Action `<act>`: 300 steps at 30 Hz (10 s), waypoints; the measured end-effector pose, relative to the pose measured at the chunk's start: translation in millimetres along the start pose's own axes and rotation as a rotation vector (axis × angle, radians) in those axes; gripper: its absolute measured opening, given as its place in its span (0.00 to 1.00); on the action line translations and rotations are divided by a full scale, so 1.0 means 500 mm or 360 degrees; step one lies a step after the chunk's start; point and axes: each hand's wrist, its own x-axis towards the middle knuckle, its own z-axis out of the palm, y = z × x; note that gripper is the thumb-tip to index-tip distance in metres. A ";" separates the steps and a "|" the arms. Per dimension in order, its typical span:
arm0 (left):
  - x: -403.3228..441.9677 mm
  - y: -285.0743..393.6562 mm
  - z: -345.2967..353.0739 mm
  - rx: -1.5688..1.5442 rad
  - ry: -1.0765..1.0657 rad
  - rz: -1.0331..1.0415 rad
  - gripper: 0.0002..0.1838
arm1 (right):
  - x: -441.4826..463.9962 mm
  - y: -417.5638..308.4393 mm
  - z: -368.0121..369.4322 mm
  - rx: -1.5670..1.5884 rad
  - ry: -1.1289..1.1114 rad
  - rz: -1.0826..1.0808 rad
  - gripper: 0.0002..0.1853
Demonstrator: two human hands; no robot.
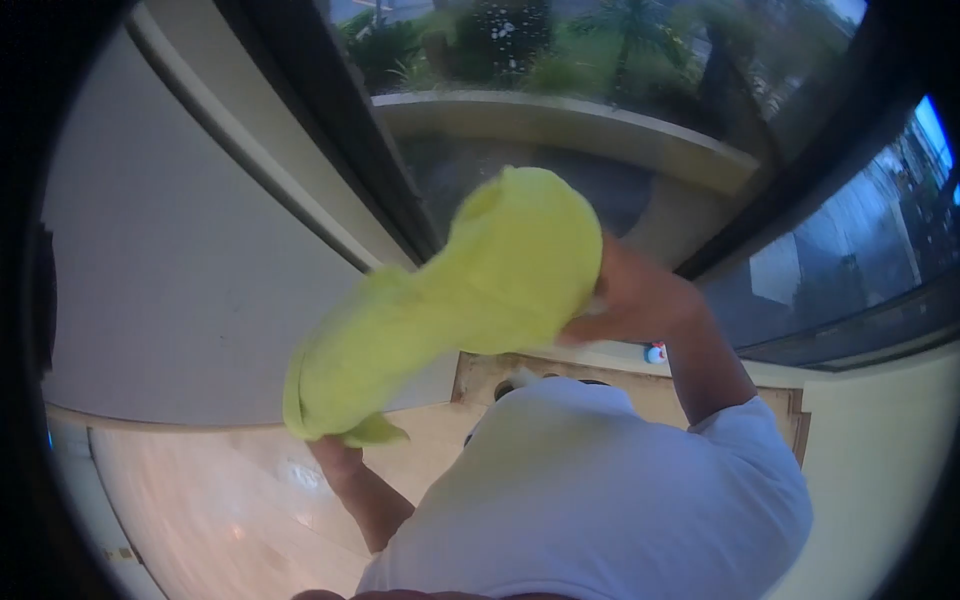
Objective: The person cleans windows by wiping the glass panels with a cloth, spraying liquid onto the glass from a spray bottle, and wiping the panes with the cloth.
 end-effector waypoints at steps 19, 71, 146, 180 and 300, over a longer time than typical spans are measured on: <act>0.291 -0.003 0.186 0.0073 -0.0918 0.0267 0.05 | -0.120 -0.122 -0.235 -0.0690 0.0947 -0.1137 0.20; 0.108 0.215 0.152 0.1692 -0.0168 0.0914 0.11 | -0.049 -0.141 -0.316 -0.1078 0.0862 -0.1036 0.11; 0.724 0.237 1.015 0.1483 0.0762 0.1750 0.66 | 0.120 -0.552 -0.298 -0.2433 0.2100 -0.1523 0.28; 0.423 0.254 1.326 0.0900 -0.1051 0.2482 0.27 | -0.173 -0.441 -0.420 -0.2348 0.2138 -0.1255 0.23; 0.558 -0.295 0.359 0.1701 0.0083 0.1636 0.39 | 0.033 -0.190 -0.122 -0.1830 0.0811 -0.1015 0.23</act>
